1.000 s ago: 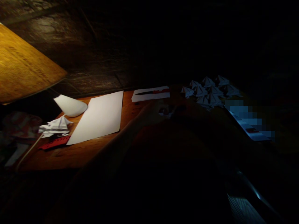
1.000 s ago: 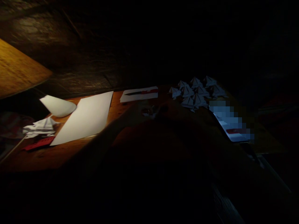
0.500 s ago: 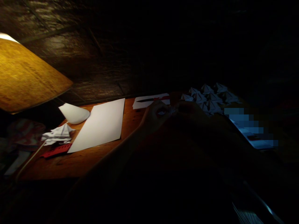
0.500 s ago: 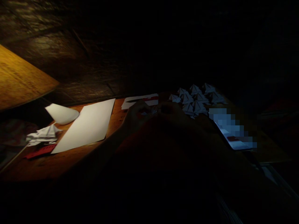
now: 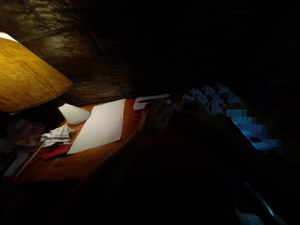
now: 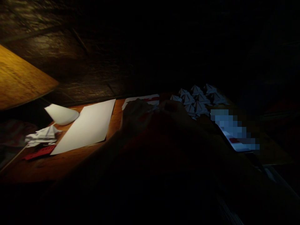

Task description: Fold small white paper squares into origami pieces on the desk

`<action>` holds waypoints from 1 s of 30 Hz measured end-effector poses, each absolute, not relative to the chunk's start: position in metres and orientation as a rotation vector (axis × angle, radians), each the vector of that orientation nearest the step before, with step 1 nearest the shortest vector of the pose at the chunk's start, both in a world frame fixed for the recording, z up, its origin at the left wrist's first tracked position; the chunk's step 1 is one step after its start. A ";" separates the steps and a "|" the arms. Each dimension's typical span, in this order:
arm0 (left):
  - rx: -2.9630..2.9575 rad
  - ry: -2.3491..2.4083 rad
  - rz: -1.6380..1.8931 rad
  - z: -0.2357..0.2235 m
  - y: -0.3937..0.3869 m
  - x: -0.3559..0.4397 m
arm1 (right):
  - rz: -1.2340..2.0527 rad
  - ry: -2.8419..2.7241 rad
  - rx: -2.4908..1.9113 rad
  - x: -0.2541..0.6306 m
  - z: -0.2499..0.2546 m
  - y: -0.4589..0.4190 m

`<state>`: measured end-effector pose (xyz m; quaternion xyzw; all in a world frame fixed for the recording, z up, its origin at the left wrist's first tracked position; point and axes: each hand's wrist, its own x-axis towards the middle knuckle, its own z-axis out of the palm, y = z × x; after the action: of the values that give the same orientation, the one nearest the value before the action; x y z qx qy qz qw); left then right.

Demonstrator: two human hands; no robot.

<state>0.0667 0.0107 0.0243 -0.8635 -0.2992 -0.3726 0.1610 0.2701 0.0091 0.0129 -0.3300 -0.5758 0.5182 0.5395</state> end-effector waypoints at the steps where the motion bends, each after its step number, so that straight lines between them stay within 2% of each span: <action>1: -2.462 -0.846 -1.048 0.024 0.010 0.067 | 1.247 -1.351 -0.771 0.270 0.013 0.008; 11: -2.365 -0.801 -1.064 0.030 0.007 0.069 | 1.036 -1.419 -0.745 0.265 0.020 0.001; 17: -2.316 -0.799 -0.943 0.032 0.005 0.067 | 0.905 -1.437 -0.821 0.265 0.022 -0.005; 30: -2.319 -0.733 -1.048 0.034 0.003 0.067 | 0.585 -1.624 -0.823 0.269 0.031 -0.013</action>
<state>0.0675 0.0025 0.0344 -0.8492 -0.2685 -0.3838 0.2441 0.2692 -0.0130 0.0308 -0.3517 -0.6937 0.2501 0.5767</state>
